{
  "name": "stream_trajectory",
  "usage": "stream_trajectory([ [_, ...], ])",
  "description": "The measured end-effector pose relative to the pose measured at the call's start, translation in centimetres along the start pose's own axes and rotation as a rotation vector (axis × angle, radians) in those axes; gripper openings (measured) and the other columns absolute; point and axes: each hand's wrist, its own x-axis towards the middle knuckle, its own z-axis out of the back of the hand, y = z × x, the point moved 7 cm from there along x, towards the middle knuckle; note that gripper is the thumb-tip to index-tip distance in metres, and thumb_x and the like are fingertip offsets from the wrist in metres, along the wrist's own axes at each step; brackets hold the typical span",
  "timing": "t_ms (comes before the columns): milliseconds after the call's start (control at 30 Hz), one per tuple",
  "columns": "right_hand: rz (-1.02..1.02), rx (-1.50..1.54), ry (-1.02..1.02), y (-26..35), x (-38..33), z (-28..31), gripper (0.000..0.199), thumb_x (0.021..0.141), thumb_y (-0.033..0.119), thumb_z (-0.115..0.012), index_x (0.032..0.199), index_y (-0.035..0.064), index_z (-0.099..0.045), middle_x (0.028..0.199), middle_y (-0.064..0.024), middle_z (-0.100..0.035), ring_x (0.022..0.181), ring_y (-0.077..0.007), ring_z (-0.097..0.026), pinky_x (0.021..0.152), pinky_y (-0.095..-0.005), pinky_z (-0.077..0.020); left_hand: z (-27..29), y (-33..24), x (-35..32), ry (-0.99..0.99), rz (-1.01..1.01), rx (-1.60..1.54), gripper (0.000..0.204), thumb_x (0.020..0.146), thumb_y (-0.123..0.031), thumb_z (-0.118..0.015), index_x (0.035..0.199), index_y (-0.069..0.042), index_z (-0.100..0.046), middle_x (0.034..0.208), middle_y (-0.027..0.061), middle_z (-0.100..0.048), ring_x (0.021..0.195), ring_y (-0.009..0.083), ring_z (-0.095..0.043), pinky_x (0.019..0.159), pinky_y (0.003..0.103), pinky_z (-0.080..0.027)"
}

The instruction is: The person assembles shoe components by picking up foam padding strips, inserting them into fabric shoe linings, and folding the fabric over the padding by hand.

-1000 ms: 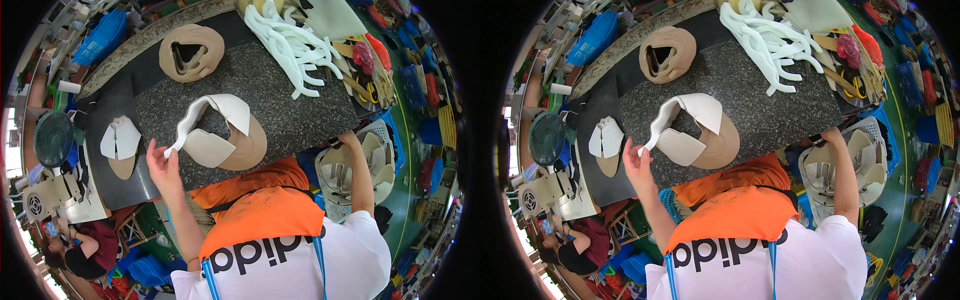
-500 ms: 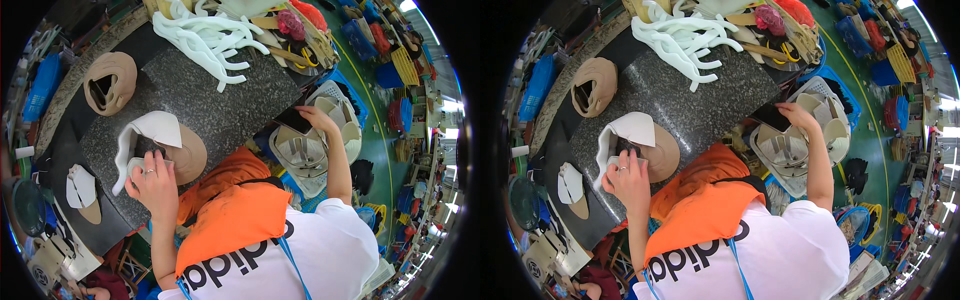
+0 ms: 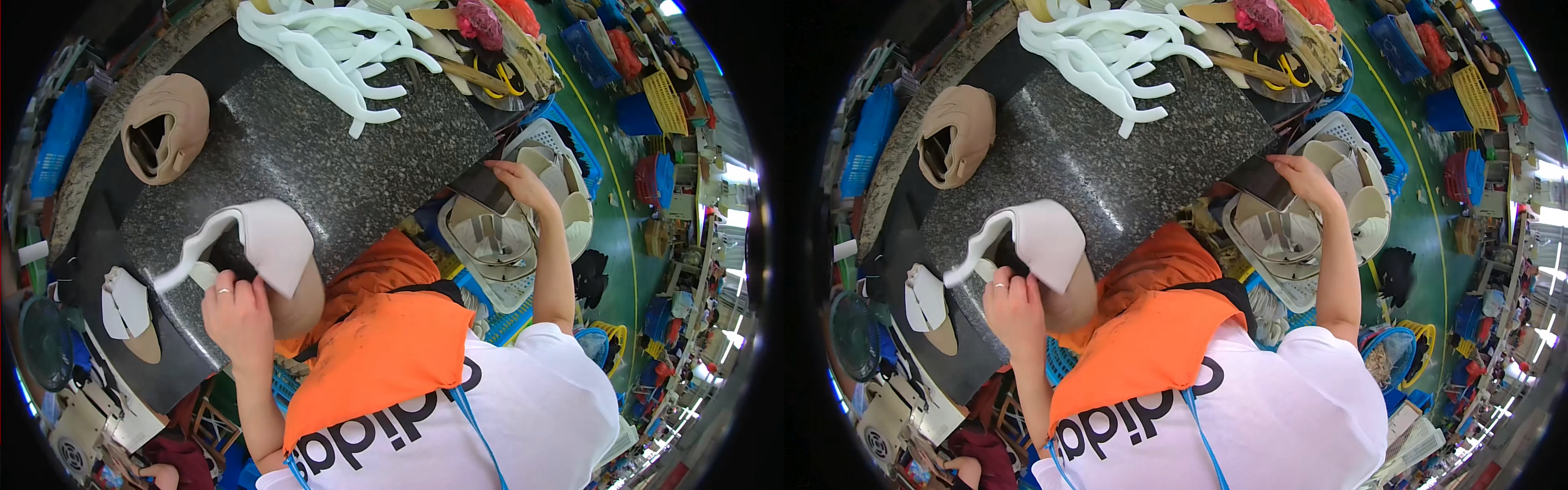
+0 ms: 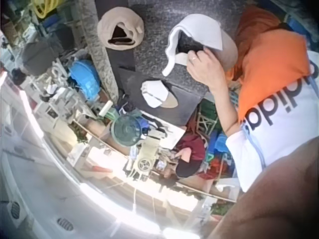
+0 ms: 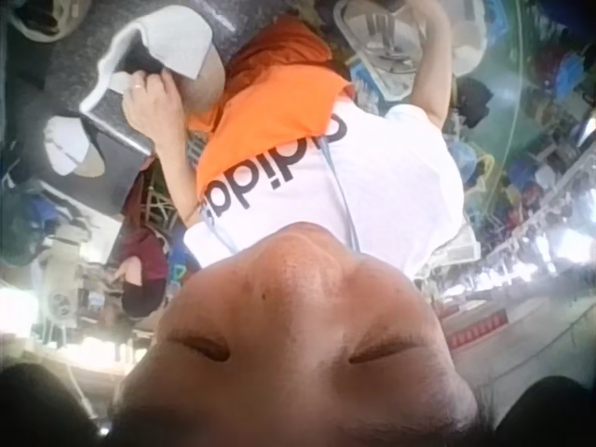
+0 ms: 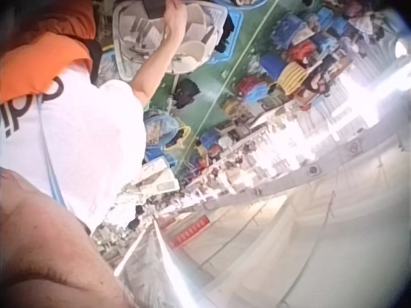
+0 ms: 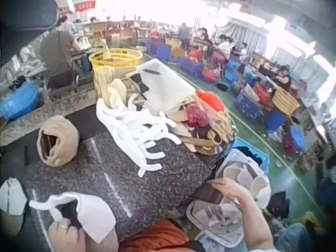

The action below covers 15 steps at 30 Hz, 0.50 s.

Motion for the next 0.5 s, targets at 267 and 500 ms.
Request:
stream_trajectory([
  [267,-0.052,-0.005,-0.036,1.7,-0.6,-0.4,0.035,0.092,0.022,-0.046,0.121,0.0063,-0.058,0.102,-0.016,-0.065,0.098,-0.0267,-0.06,0.087,-0.0318,-0.0431,1.3,4.8,-1.2,-0.404,0.352,-0.298,0.061,0.077,-0.007,-0.07,0.129,0.001,-0.04,0.137,0.016,-0.033,0.121,0.0272,-0.041,0.102,0.038,-0.033],
  [500,-0.133,-0.001,-0.017,1.7,-0.5,0.0,0.035,0.093,0.025,-0.046,0.12,0.0075,-0.059,0.099,-0.0151,-0.065,0.097,-0.0268,-0.06,0.086,-0.0321,-0.0433,-2.6,6.2,1.9,-0.218,0.614,-0.928,0.074,0.077,0.007,-0.063,0.141,0.0,-0.026,0.145,0.0175,-0.03,0.135,0.0263,-0.028,0.111,0.039,-0.021],
])
